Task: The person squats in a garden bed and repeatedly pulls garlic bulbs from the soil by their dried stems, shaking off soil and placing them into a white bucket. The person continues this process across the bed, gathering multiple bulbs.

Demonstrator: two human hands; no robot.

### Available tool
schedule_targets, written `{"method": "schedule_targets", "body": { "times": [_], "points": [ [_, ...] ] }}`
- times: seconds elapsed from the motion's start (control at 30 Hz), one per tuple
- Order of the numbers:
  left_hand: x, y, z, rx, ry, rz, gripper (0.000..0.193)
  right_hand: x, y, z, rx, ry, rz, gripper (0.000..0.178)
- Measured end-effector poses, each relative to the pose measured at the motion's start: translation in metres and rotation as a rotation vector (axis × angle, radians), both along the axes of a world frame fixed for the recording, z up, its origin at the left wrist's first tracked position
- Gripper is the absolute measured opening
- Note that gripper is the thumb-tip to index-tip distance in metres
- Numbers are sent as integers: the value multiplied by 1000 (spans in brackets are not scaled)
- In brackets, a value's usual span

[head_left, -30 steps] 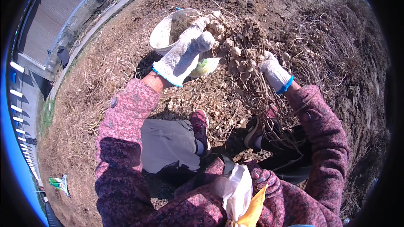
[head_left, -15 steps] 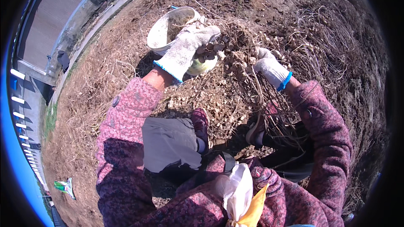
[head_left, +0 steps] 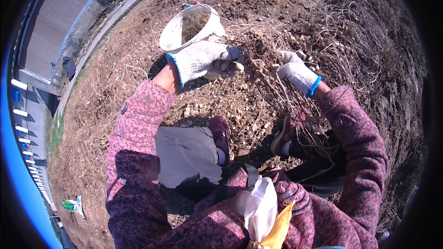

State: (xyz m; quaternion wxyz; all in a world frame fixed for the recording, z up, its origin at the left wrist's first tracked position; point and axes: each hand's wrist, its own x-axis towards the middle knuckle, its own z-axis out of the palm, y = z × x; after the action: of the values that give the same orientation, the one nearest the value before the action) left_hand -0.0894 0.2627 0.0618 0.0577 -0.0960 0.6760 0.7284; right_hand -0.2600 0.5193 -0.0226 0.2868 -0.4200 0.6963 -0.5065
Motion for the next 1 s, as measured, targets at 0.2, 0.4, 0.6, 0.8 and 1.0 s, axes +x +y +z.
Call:
{"method": "schedule_targets", "body": {
  "times": [0.2, 0.4, 0.6, 0.8, 1.0],
  "points": [
    [17, -11, -18, 408, -94, -147, 28, 23, 6, 9, -40, 386, 4, 85],
    [12, -12, -28, 716, 108, -412, 31, 20, 3, -2, 68, 474, -43, 68],
    [13, -5, -6, 146, 55, -351, 29, 13, 10, -5, 132, -143, 136, 45],
    [18, -7, 4, -401, -58, -129, 28, 12, 6, -1, 203, -270, 108, 44],
    [-4, 6, 2, -1872, 59, -800, 23, 8, -1, -5, 228, -126, 57, 20]
  ]
}}
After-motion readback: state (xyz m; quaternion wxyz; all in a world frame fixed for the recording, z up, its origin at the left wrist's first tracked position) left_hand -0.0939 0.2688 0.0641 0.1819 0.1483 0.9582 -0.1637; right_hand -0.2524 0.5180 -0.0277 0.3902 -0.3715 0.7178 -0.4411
